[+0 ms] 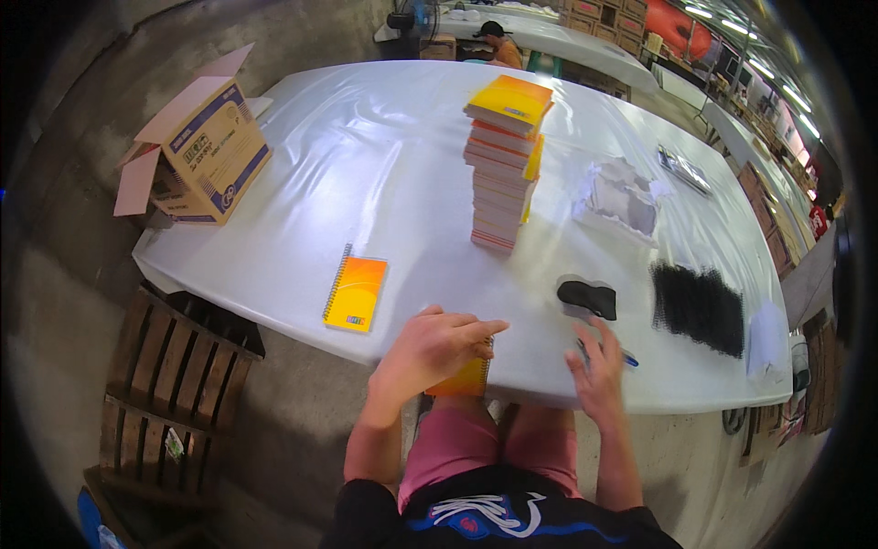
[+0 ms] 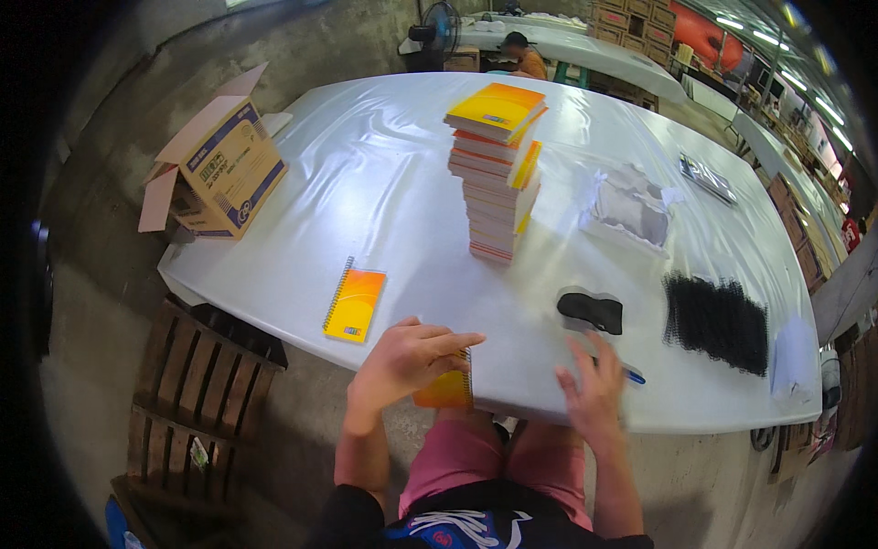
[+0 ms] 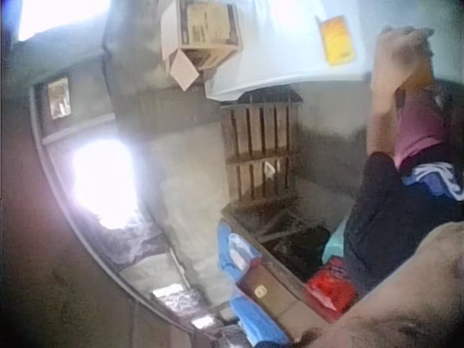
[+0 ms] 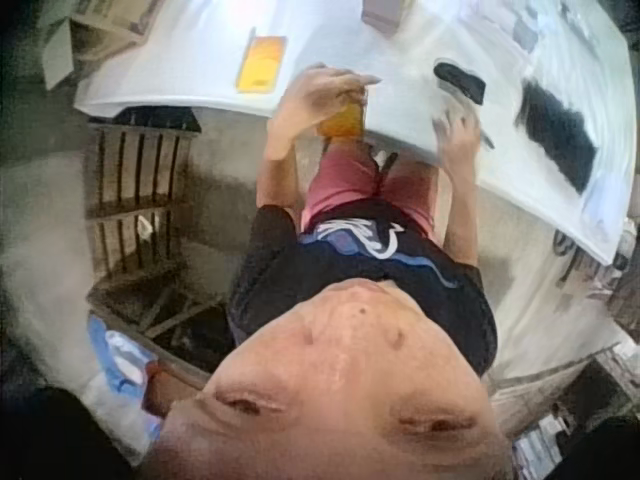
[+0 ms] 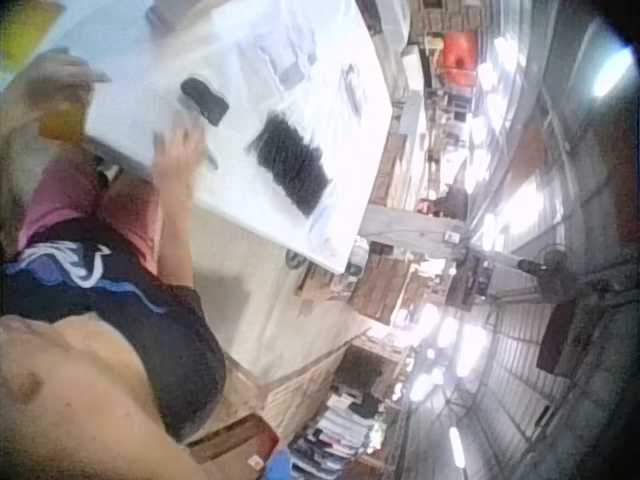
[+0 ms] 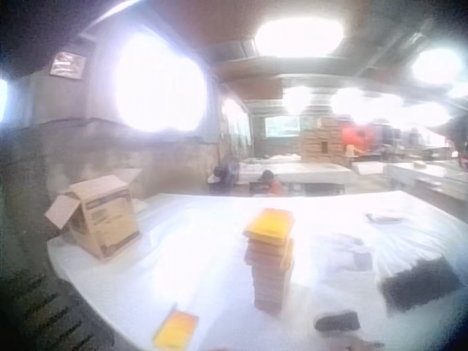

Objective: The person inserts a metal spiral into the punched holes of a notebook cover and pages, using a small tool to guide the spiral and pliers to trim and secure the ends, repeating this process for several notebooks.

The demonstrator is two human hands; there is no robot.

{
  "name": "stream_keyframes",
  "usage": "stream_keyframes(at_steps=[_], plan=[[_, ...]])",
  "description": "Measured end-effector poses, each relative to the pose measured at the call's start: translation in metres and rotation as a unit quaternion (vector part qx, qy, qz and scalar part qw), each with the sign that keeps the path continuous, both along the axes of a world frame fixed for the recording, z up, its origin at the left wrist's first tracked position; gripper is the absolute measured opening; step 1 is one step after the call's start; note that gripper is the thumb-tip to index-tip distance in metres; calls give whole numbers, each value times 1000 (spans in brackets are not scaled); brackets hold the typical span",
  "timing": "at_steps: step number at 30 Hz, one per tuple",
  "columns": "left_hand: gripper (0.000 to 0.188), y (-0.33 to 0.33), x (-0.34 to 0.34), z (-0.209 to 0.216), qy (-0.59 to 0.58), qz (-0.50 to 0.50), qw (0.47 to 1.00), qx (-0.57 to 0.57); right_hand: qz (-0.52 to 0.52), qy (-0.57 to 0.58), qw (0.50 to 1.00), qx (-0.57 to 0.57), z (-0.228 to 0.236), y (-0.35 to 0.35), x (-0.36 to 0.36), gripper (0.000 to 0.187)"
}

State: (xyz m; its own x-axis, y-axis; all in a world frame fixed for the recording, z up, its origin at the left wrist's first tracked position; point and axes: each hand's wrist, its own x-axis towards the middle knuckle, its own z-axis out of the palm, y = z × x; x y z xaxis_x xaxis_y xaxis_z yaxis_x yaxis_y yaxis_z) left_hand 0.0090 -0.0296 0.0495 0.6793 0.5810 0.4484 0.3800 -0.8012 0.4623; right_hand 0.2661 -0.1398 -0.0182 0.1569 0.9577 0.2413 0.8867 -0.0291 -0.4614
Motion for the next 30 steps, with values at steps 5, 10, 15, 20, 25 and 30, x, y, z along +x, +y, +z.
stream_keyframes(at_steps=[5, 10, 15, 20, 25, 30], plan=[[41, 25, -17, 2, 9, 24, 999, 29, 184, 377, 905, -65, 41, 63, -100, 74], [44, 68, -94, -37, 81, 454, 884, 75, 210, 541, 814, -14, 27, 124, -117, 76], [43, 48, -127, -100, 155, 467, 861, -126, 199, 649, 733, -38, 35, 145, -133, 68], [41, 30, -93, -103, 125, 401, 899, -121, 172, 628, 752, -100, 12, 168, -146, 63], [41, 35, -100, -100, 49, 421, 892, -161, 149, 236, 959, -39, -41, 185, -152, 67], [50, 35, -95, -93, 54, 397, 907, -132, 141, 119, 981, 57, -38, 186, -160, 62]])
